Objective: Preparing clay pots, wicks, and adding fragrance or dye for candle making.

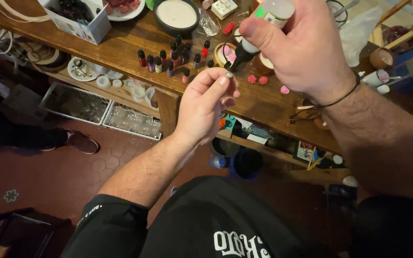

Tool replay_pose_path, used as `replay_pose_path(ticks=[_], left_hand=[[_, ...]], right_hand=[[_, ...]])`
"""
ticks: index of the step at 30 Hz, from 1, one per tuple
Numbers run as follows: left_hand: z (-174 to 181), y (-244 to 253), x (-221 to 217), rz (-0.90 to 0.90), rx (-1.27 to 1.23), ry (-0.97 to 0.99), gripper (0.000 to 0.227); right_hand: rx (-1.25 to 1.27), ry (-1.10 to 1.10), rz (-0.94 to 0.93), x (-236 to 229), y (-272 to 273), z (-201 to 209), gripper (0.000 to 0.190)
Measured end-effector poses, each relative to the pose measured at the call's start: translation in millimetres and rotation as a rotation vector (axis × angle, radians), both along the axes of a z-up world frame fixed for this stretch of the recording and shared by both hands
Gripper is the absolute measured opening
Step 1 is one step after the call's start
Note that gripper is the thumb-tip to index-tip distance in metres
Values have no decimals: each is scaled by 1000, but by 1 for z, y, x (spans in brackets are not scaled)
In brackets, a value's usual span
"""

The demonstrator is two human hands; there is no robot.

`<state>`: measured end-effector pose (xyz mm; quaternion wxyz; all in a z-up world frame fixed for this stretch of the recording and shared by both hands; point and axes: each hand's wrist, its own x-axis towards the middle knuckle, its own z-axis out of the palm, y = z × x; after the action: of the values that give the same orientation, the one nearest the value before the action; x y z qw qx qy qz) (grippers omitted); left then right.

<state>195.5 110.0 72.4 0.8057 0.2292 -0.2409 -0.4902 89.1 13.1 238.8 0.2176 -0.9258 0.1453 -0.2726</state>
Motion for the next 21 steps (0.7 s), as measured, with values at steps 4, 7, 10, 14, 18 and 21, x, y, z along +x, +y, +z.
replay_pose_path(ticks=[4,7,10,14,18,21], left_hand=[[1,0,-1,-3,-4,-7,10],[2,-1,-1,-8,-3,3,9],[5,0,-1,-12,-4,5,8],[3,-1,-1,-11,2,9,10],[5,-1,-3,-10,0,2,7],[5,-1,-4,-3,-5,7,9]], right_hand=[[-175,-49,107,1,-1,3,27],[-195,-68,143,1,-2,2,26],[-168,-79,151,2,0,3,21],[-147,-59,79,0,3,2,13],[-154,-28,28,-3,2,1,15],[-170,-66,112,-2,2,4,8]])
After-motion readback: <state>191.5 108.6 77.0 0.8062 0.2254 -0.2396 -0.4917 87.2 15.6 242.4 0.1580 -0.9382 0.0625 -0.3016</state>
